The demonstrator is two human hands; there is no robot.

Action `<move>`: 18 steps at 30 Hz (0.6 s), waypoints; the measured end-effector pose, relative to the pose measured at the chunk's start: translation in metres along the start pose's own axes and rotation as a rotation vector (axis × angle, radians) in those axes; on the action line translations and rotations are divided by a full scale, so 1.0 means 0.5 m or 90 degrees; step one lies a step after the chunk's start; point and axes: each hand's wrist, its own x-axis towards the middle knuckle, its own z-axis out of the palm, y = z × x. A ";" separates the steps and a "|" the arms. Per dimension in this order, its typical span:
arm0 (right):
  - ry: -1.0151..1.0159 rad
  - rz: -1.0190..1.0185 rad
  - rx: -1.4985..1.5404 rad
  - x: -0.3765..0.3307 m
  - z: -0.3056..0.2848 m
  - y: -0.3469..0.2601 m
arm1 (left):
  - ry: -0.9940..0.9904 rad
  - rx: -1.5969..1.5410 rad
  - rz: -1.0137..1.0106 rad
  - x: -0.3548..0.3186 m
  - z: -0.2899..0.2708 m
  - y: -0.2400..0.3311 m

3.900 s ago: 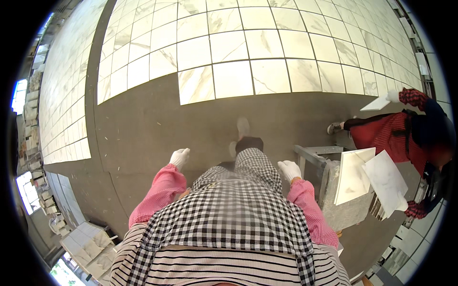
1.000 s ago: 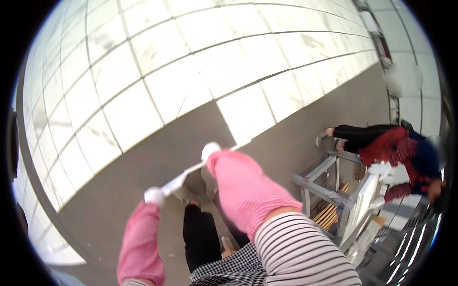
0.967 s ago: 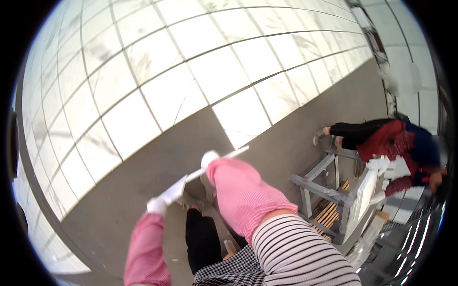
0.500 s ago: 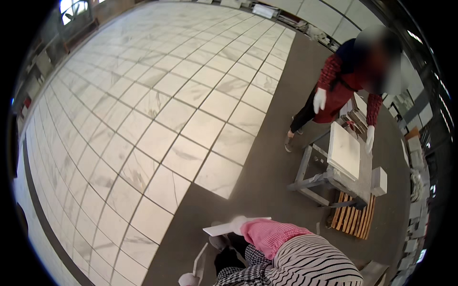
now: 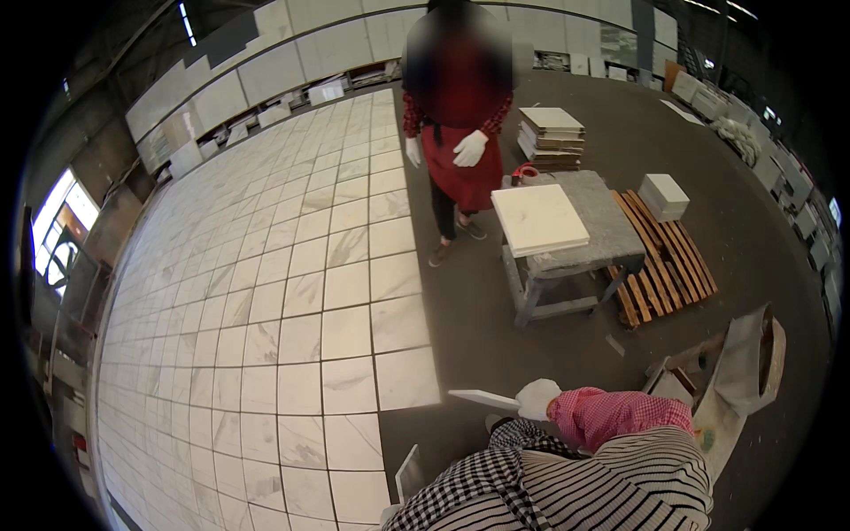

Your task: The person picks up white rectangular boxes and wraps them in clear plastic film. They smooth the film over the boxes and place the wrapped items on a wooden pallet. Another person is visible nearby handling similar boxes.

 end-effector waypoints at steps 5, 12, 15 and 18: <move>0.064 0.156 0.154 -0.089 -0.016 0.121 | 0.050 0.083 0.118 0.007 -0.082 0.145; 0.131 0.294 0.237 -0.077 0.086 0.358 | 0.191 0.251 0.470 0.108 -0.169 0.407; 0.133 0.335 0.316 -0.079 0.080 0.437 | 0.217 0.167 0.475 0.111 -0.239 0.582; 0.130 0.377 0.373 -0.078 0.095 0.520 | 0.183 0.128 0.439 0.107 -0.306 0.784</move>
